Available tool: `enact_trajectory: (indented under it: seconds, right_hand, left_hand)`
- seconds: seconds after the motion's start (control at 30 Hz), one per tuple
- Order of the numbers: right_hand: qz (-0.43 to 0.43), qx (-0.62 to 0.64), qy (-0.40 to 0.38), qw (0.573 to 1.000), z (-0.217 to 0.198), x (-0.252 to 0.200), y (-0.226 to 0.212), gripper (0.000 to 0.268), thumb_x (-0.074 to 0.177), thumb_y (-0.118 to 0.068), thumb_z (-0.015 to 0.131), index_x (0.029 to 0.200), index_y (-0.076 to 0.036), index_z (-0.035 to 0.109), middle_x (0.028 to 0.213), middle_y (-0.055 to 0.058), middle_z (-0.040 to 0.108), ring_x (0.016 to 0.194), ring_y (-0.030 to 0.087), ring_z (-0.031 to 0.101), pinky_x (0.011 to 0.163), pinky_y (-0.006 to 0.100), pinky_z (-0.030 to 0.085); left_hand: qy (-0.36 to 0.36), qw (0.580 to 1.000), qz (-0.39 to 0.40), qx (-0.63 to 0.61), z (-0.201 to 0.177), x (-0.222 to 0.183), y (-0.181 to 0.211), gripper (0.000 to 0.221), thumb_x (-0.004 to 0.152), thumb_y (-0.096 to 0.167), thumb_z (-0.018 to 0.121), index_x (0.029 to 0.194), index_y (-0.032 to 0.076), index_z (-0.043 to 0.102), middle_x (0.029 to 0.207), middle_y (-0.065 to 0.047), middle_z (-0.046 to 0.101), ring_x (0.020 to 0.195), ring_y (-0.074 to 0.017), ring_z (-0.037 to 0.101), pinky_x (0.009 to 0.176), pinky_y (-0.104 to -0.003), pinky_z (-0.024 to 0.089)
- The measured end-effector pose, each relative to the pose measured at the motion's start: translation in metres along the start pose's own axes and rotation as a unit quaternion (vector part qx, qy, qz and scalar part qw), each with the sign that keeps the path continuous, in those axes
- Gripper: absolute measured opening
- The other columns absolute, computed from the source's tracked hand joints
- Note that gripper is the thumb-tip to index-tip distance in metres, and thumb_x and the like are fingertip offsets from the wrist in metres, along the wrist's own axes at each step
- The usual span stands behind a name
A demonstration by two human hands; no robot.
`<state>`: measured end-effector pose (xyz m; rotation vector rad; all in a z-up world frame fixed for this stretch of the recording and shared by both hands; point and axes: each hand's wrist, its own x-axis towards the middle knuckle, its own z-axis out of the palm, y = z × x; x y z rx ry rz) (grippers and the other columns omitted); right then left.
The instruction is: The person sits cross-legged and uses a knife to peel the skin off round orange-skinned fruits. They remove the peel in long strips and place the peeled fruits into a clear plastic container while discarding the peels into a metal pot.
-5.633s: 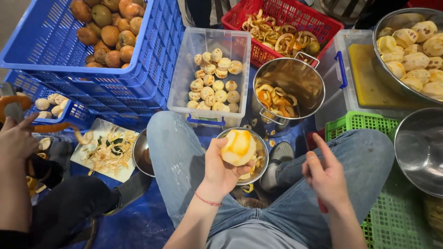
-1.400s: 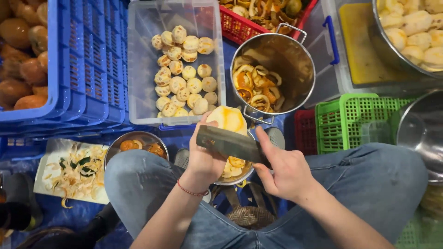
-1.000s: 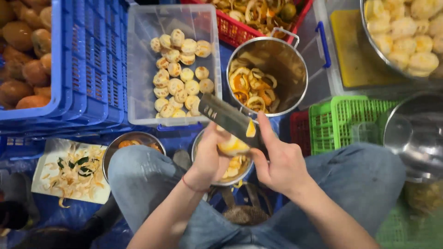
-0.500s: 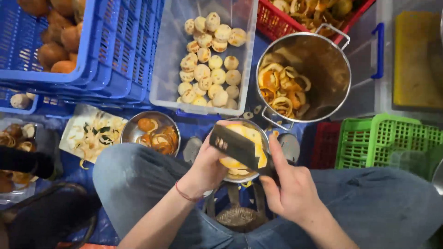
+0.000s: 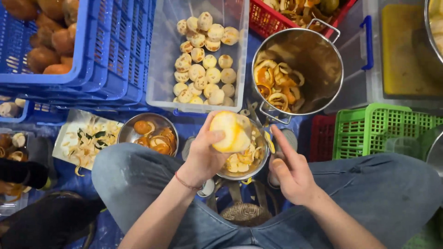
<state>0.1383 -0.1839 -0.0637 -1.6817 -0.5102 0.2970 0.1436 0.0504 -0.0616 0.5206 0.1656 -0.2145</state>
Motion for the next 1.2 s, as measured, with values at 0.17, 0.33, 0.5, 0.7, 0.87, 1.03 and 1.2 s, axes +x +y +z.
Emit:
enact_trajectory:
  seconds: [0.17, 0.33, 0.5, 0.7, 0.87, 1.03, 1.2]
  right_hand:
    - [-0.119, -0.266, 0.003, 0.957, 0.0, 0.001, 0.014, 0.073, 0.096, -0.031, 0.054, 0.156, 0.005, 0.033, 0.053, -0.001, 0.053, 0.042, 0.014, 0.05, 0.045, 0.028, 0.043]
    - [-0.196, -0.411, 0.046, 0.889, 0.006, 0.007, 0.014, 0.075, 0.092, -0.036, 0.06, 0.151, 0.008, 0.045, 0.048, 0.002, 0.056, 0.04, 0.019, 0.058, 0.045, 0.029, 0.05]
    - [-0.199, -0.46, 0.069, 0.863, 0.014, 0.01, 0.012, 0.074, 0.092, -0.037, 0.061, 0.15, 0.006, 0.048, 0.051, 0.002, 0.056, 0.044, 0.019, 0.059, 0.047, 0.031, 0.051]
    - [-0.198, -0.477, 0.083, 0.852, 0.029, 0.005, 0.015, 0.074, 0.092, -0.038, 0.059, 0.152, 0.005, 0.047, 0.066, 0.007, 0.066, 0.055, 0.022, 0.069, 0.052, 0.032, 0.055]
    - [-0.204, -0.495, 0.097, 0.839, 0.024, 0.008, 0.019, 0.071, 0.095, -0.041, 0.054, 0.151, 0.002, 0.05, 0.075, 0.009, 0.071, 0.063, 0.022, 0.072, 0.055, 0.033, 0.056]
    - [-0.186, -0.501, 0.104, 0.839, 0.016, 0.009, 0.022, 0.071, 0.094, -0.04, 0.052, 0.153, 0.001, 0.05, 0.073, 0.011, 0.071, 0.063, 0.025, 0.073, 0.056, 0.033, 0.057]
    - [-0.201, -0.495, 0.108, 0.838, 0.02, 0.018, 0.005, 0.071, 0.097, -0.042, 0.048, 0.154, -0.001, 0.048, 0.079, 0.008, 0.072, 0.068, 0.021, 0.074, 0.059, 0.031, 0.056]
  left_hand:
    - [0.155, 0.988, -0.023, -0.011, 0.027, 0.002, 0.01, 0.048, 0.077, 0.012, 0.055, 0.125, 0.01, 0.054, 0.115, -0.023, 0.066, 0.104, -0.0427, 0.066, 0.087, -0.063, 0.058]
    - [0.163, 0.985, -0.019, -0.046, 0.042, 0.004, 0.017, 0.064, 0.078, 0.014, 0.052, 0.142, 0.011, 0.05, 0.132, -0.024, 0.063, 0.114, -0.0444, 0.066, 0.092, -0.06, 0.055]
    - [0.148, 0.985, 0.007, -0.087, 0.043, -0.003, 0.014, 0.054, 0.087, 0.015, 0.047, 0.141, 0.014, 0.048, 0.138, -0.024, 0.055, 0.126, -0.0462, 0.059, 0.1, -0.064, 0.052]
    - [0.123, 0.986, 0.071, -0.088, 0.05, -0.006, 0.011, 0.06, 0.087, 0.017, 0.045, 0.147, 0.016, 0.045, 0.142, -0.023, 0.051, 0.13, -0.0428, 0.056, 0.104, -0.062, 0.052]
    - [0.168, 0.974, 0.06, -0.136, 0.046, 0.001, 0.011, 0.064, 0.085, 0.018, 0.04, 0.149, 0.016, 0.045, 0.146, -0.023, 0.051, 0.128, -0.0466, 0.057, 0.106, -0.066, 0.048]
    - [0.136, 0.983, 0.068, -0.106, 0.036, 0.001, 0.01, 0.068, 0.082, 0.02, 0.04, 0.15, 0.015, 0.043, 0.142, -0.031, 0.054, 0.117, -0.0493, 0.063, 0.099, -0.07, 0.053]
    - [0.187, 0.974, 0.06, -0.109, 0.04, 0.001, 0.001, 0.059, 0.095, 0.022, 0.03, 0.147, 0.006, 0.05, 0.141, -0.025, 0.055, 0.132, -0.0441, 0.055, 0.108, -0.062, 0.047]
